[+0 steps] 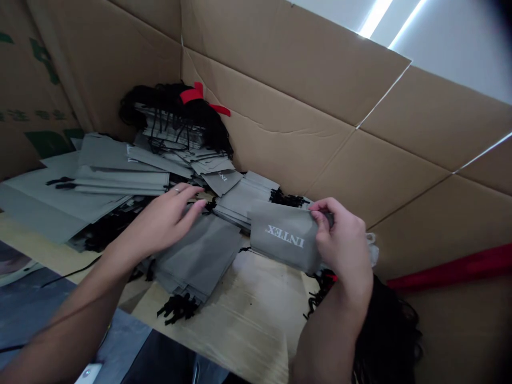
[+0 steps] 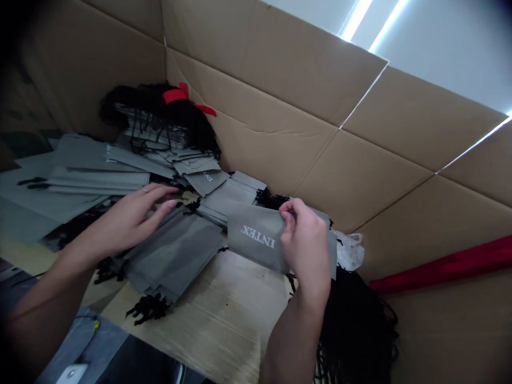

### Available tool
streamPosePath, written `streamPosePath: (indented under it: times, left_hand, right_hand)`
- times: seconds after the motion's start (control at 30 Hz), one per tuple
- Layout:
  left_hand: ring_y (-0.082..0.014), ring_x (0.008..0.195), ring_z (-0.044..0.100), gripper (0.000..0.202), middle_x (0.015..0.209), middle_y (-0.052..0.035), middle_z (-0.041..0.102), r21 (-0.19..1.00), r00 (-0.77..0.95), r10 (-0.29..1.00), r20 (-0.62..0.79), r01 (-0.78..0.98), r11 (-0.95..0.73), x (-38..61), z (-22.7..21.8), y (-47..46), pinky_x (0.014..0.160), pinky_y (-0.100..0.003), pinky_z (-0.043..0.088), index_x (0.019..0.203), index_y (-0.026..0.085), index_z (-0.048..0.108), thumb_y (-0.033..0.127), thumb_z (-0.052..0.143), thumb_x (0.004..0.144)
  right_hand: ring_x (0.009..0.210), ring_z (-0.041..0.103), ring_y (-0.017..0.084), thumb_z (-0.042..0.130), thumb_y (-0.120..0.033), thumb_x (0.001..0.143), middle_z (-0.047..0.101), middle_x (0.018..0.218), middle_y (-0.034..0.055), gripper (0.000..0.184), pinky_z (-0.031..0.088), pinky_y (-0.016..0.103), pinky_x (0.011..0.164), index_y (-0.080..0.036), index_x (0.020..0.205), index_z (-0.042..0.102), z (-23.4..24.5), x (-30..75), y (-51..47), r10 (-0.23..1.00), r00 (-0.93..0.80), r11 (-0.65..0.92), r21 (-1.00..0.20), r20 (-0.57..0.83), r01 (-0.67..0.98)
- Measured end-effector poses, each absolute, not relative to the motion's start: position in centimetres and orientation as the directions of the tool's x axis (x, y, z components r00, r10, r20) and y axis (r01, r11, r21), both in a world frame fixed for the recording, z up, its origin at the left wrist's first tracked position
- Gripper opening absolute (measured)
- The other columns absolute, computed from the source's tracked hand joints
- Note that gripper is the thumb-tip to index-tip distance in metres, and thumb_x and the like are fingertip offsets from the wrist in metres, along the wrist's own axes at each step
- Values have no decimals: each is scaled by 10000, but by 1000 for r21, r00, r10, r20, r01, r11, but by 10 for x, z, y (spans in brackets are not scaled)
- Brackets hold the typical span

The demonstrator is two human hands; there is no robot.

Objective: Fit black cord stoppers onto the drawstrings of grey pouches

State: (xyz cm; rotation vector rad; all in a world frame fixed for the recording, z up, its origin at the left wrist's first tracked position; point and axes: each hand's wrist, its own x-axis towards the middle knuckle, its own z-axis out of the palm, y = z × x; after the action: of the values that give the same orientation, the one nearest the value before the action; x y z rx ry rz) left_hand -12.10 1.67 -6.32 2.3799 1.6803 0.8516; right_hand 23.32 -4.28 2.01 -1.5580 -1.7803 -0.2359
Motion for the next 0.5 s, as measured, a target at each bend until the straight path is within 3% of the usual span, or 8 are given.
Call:
streamPosePath:
  times: [0.07, 0.1, 0.17, 0.23, 0.3, 0.37, 0.43, 0.5]
  left_hand:
    - [-294, 1111, 770, 644, 1308, -93, 802, 550, 371, 873, 317, 677, -488, -96, -33, 6, 941, -404, 627, 1340, 237, 766, 689, 354, 1137]
    - [-291, 1100, 776, 630, 1296, -93, 811, 595, 417, 861, 292, 625, -504, -83, -23, 3, 916, -393, 628, 1354, 240, 766, 696, 391, 1132]
    - [-342, 1310, 729, 695, 1468, -145, 751, 614, 524, 798, 297, 535, -580, -60, -10, 3, 1033, -428, 619, 1546, 211, 648, 697, 625, 1050]
    - [-352, 1402, 688, 750, 1521, -156, 724, 622, 630, 707, 323, 421, -660, -43, -4, 11, 1112, -434, 599, 1559, 199, 631, 593, 815, 948]
    - [-277, 1166, 790, 495, 1279, -102, 833, 669, 709, 632, 313, 307, -677, -33, 2, 20, 948, -345, 642, 1317, 199, 772, 523, 826, 946]
    - [-195, 854, 793, 288, 969, -54, 853, 779, 745, 604, 285, 186, -598, -30, 10, 27, 713, -262, 610, 1041, 184, 823, 460, 750, 1007]
    - [-148, 692, 726, 252, 835, -34, 815, 865, 678, 672, 296, 108, -490, -31, 17, 29, 583, -218, 548, 960, 173, 827, 414, 765, 998]
    - [-115, 638, 662, 220, 817, -17, 774, 882, 486, 785, 383, 60, -467, -33, 22, 30, 536, -192, 508, 957, 169, 822, 383, 857, 922]
  right_hand:
    - [730, 634, 195, 600, -207, 984, 761, 856, 32, 149, 426, 332, 720, -231, 963, 746, 24, 234, -54, 737, 122, 167, -354, 665, 920]
    - [733, 638, 193, 612, -225, 988, 764, 868, 27, 145, 435, 334, 722, -240, 979, 756, 26, 234, -59, 710, 173, 140, -377, 682, 916]
    - [731, 633, 185, 636, -270, 997, 751, 878, 21, 129, 442, 328, 697, -249, 989, 763, 28, 238, -67, 648, 262, 153, -460, 715, 875]
    - [730, 633, 183, 679, -323, 991, 726, 869, 26, 116, 441, 317, 655, -242, 978, 762, 29, 244, -69, 602, 346, 224, -568, 720, 792]
    - [751, 657, 187, 724, -353, 970, 720, 873, 37, 128, 460, 311, 648, -227, 967, 753, 26, 253, -64, 550, 437, 275, -649, 711, 709]
    - [770, 677, 192, 732, -350, 962, 731, 889, 49, 132, 486, 311, 661, -219, 979, 735, 22, 264, -57, 499, 505, 274, -681, 704, 679]
    - [749, 663, 192, 700, -361, 989, 731, 878, 49, 139, 485, 304, 635, -223, 994, 711, 18, 275, -51, 563, 466, 245, -676, 683, 695]
    - [730, 645, 193, 669, -383, 1023, 730, 856, 34, 152, 489, 302, 629, -239, 982, 694, 13, 284, -50, 773, 251, 210, -608, 583, 766]
